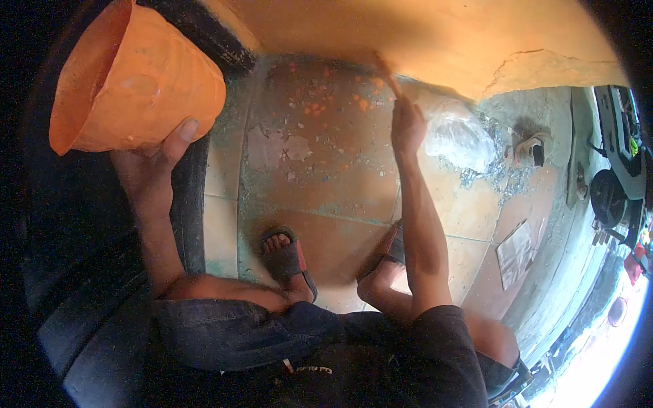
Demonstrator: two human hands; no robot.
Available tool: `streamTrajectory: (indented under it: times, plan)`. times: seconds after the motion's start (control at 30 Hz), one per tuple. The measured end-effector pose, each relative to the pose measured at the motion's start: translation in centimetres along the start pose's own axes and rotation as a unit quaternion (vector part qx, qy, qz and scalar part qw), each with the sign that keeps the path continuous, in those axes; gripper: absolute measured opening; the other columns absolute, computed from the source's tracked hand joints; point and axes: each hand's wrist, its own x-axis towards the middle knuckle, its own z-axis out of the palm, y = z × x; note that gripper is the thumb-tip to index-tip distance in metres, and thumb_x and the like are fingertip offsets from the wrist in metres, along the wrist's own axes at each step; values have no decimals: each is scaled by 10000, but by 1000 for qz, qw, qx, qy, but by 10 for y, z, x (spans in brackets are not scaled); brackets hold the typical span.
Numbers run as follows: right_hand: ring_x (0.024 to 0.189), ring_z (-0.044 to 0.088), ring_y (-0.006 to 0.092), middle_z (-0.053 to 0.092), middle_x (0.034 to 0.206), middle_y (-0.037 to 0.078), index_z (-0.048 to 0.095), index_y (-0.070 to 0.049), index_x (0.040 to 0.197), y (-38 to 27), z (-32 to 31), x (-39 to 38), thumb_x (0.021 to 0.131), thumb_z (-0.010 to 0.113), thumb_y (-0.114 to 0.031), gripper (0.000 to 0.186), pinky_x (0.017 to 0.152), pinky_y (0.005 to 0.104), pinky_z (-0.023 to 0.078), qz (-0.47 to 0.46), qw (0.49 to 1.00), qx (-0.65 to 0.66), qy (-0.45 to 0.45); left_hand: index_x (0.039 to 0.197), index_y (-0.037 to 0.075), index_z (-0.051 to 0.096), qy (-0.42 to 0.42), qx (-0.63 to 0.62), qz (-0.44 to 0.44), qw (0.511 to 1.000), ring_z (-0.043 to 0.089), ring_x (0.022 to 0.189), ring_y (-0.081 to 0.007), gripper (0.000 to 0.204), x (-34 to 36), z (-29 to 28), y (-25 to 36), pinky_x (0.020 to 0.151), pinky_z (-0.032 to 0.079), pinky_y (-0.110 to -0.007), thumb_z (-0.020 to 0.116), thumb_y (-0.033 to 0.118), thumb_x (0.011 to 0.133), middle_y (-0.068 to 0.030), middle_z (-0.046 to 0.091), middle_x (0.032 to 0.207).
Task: The person paints a wall with orange paint using a brush, dipping the brush into a plastic container of paint held in the other hand.
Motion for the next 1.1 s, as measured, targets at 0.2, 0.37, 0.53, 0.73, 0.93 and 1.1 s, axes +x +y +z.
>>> streamTrajectory:
  times: [0.2, 0.37, 0.53, 0.73, 0.93, 1.1]
  plan:
    - [730, 619, 349, 638, 814, 163, 662, -132, 1032, -57, 49, 6, 850, 634, -213, 201, 630, 425, 483, -73, 990, 116, -43, 1254, -4, 438, -6, 11, 6, 1000, 590, 1052, -190, 697, 1, -1, -2, 910, 487, -333, 798, 34, 658, -113, 574, 1162]
    - [729, 615, 357, 634, 801, 155, 665, -133, 986, -30, 48, 39, 854, 622, -226, 167, 625, 448, 474, -149, 987, 54, -21, 1254, -11, 432, 14, 1, 17, 1000, 583, 1071, -192, 688, 1, 0, -6, 911, 487, -330, 792, 29, 668, -116, 565, 1178]
    - [715, 631, 311, 646, 832, 133, 673, -126, 1008, 23, -10, 20, 866, 610, -207, 175, 627, 394, 490, -16, 1000, -12, -15, 1254, -10, 430, -11, -43, 53, 998, 578, 1074, -195, 694, 8, 0, -14, 916, 488, -334, 797, 39, 666, -118, 560, 1175]
    - [709, 621, 326, 639, 838, 137, 656, -116, 1031, -6, 21, 0, 851, 639, -207, 203, 608, 399, 497, -148, 982, 110, -28, 1259, -8, 426, 2, -3, 8, 1000, 582, 1068, -195, 703, 4, 8, -5, 922, 489, -338, 796, 29, 663, -118, 560, 1178]
    - [721, 619, 352, 632, 820, 149, 649, -137, 956, -9, 30, 39, 861, 608, -244, 149, 614, 435, 479, -116, 991, 13, -67, 1267, -5, 418, -8, -16, 2, 1000, 582, 1067, -194, 728, 1, 22, -12, 919, 491, -342, 805, 28, 651, -117, 556, 1182]
    - [685, 617, 325, 636, 756, 141, 653, -103, 938, 66, -28, 36, 860, 598, -252, 177, 603, 422, 470, -100, 993, -42, 40, 1269, 1, 414, -4, -31, 20, 999, 582, 1069, -199, 736, 4, 22, -9, 917, 492, -338, 809, 32, 648, -118, 554, 1187]
